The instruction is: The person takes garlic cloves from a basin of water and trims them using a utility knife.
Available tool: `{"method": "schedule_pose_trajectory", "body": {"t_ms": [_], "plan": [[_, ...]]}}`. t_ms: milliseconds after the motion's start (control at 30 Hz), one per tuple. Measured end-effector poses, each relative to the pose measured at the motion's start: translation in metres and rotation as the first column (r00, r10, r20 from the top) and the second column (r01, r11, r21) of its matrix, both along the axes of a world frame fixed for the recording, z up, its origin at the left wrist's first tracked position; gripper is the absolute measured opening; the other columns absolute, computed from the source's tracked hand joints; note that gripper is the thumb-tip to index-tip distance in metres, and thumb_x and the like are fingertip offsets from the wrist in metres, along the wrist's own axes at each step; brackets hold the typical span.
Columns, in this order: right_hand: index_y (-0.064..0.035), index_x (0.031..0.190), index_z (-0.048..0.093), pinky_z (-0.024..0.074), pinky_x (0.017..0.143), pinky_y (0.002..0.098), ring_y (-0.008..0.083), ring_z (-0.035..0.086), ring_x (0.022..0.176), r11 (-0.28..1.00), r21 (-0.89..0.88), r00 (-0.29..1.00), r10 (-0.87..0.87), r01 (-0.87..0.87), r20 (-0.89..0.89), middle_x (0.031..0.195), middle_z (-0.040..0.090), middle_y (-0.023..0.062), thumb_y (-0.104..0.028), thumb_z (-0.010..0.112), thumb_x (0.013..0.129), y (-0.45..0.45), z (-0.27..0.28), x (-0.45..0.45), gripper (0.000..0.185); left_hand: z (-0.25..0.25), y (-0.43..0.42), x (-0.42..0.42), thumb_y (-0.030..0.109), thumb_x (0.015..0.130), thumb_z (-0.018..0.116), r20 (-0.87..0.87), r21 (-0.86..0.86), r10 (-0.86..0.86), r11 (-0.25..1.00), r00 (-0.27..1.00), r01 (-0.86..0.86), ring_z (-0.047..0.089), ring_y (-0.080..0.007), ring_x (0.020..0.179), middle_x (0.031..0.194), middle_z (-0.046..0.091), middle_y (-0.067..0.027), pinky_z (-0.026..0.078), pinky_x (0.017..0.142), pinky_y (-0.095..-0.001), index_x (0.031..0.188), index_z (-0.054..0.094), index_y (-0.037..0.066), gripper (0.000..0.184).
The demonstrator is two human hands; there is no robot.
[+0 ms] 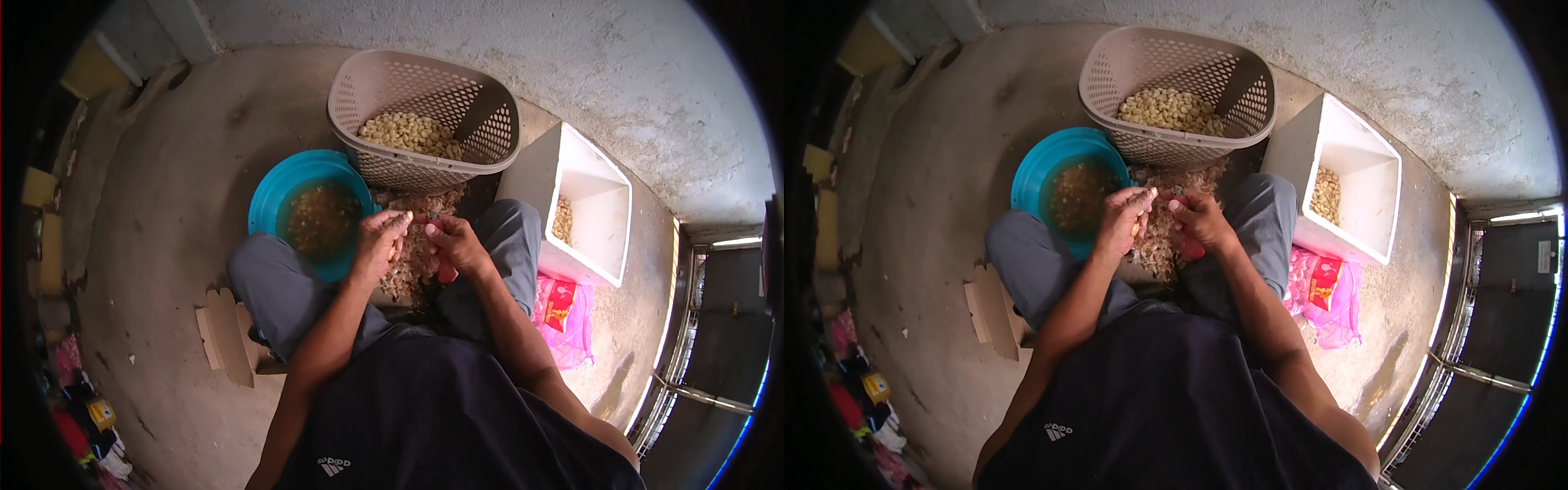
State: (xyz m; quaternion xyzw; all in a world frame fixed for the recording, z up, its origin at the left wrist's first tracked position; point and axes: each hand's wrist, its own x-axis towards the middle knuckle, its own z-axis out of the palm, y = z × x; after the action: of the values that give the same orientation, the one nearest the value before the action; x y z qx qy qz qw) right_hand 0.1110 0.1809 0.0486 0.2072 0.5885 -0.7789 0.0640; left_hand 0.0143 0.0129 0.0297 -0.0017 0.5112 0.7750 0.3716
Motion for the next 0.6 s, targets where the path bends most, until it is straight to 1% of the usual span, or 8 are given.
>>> {"method": "schedule_pose_trajectory", "body": {"t_ms": [67, 167, 267, 367, 467, 567, 600], "plan": [[0.0001, 0.107, 0.062, 0.0461, 0.052, 0.0249, 0.009, 0.056, 0.058, 0.961, 0.272, 0.997, 0.025, -0.042, 0.067, 0.073, 0.06, 0.0006, -0.016, 0.068, 0.098, 0.002, 0.0, -0.002, 0.02, -0.001, -0.001, -0.001, 0.021, 0.093, 0.075, -0.019, -0.009, 0.004, 1.0, 1.0, -0.004, 0.049, -0.0055, 0.047, 0.073, 0.059, -0.0017, 0.035, 0.038, -0.0219, 0.096, 0.069, 0.001, 0.021], [0.0002, 0.108, 0.062, 0.044, 0.05, 0.0241, 0.0073, 0.054, 0.057, 0.965, 0.259, 0.994, -0.01, 0.038, -0.106, 0.073, 0.059, -0.001, -0.015, 0.07, 0.097, -0.003, -0.011, -0.005, 0.02, 0.001, -0.004, -0.003, 0.02, 0.093, 0.074, -0.023, -0.009, -0.032, 0.999, 0.999, 0.032, 0.049, -0.0054, 0.047, 0.072, 0.059, -0.0017, 0.035, 0.038, -0.0219, 0.095, 0.069, 0.001, 0.02], [0.0003, 0.108, 0.062, 0.0434, 0.05, 0.0238, 0.006, 0.053, 0.058, 0.925, 0.375, 0.988, 0.005, 0.053, -0.152, 0.073, 0.058, -0.0015, -0.014, 0.07, 0.097, 0.0, -0.021, -0.01, 0.02, 0.001, -0.004, -0.001, 0.02, 0.093, 0.074, -0.038, -0.017, -0.058, 0.998, 0.998, 0.058, 0.049, -0.0056, 0.048, 0.073, 0.06, -0.0018, 0.036, 0.038, -0.022, 0.096, 0.069, 0.0, 0.02], [0.0022, 0.102, 0.063, 0.0451, 0.06, 0.0254, 0.0053, 0.052, 0.07, 0.897, 0.443, 0.991, 0.058, 0.0, -0.118, 0.08, 0.06, 0.0, -0.015, 0.074, 0.094, 0.002, -0.016, -0.011, 0.022, -0.001, -0.003, 0.0, 0.02, 0.094, 0.073, -0.063, -0.019, -0.085, 0.996, 0.994, 0.084, 0.049, -0.0058, 0.048, 0.074, 0.06, -0.0022, 0.036, 0.038, -0.0222, 0.098, 0.069, 0.0, 0.021], [0.0019, 0.101, 0.063, 0.0457, 0.063, 0.0263, 0.0065, 0.052, 0.074, 0.92, 0.392, 0.993, 0.041, 0.006, -0.112, 0.079, 0.06, 0.0001, -0.014, 0.074, 0.093, -0.002, -0.007, -0.011, 0.021, -0.003, -0.003, 0.0, 0.02, 0.094, 0.073, -0.057, -0.01, -0.104, 0.995, 0.993, 0.103, 0.05, -0.0061, 0.049, 0.075, 0.061, -0.0026, 0.036, 0.038, -0.0222, 0.1, 0.069, -0.001, 0.022], [0.0011, 0.103, 0.063, 0.0461, 0.064, 0.0268, 0.0071, 0.052, 0.073, 0.929, 0.369, 0.988, 0.019, 0.039, -0.152, 0.079, 0.06, 0.0011, -0.015, 0.073, 0.094, -0.004, 0.0, -0.011, 0.02, -0.006, -0.003, 0.002, 0.02, 0.093, 0.073, -0.044, 0.012, -0.119, 0.993, 0.992, 0.119, 0.051, -0.0062, 0.05, 0.075, 0.061, -0.0029, 0.037, 0.039, -0.0219, 0.1, 0.069, -0.001, 0.023], [0.001, 0.104, 0.063, 0.0462, 0.064, 0.0271, 0.0074, 0.053, 0.073, 0.911, 0.412, 0.987, 0.044, 0.024, -0.155, 0.079, 0.06, 0.0016, -0.014, 0.072, 0.094, -0.002, -0.002, -0.011, 0.02, -0.005, -0.003, 0.002, 0.02, 0.093, 0.073, -0.042, 0.008, -0.126, 0.992, 0.991, 0.126, 0.051, -0.0062, 0.05, 0.075, 0.061, -0.003, 0.037, 0.039, -0.0217, 0.1, 0.069, -0.001, 0.023]]}}
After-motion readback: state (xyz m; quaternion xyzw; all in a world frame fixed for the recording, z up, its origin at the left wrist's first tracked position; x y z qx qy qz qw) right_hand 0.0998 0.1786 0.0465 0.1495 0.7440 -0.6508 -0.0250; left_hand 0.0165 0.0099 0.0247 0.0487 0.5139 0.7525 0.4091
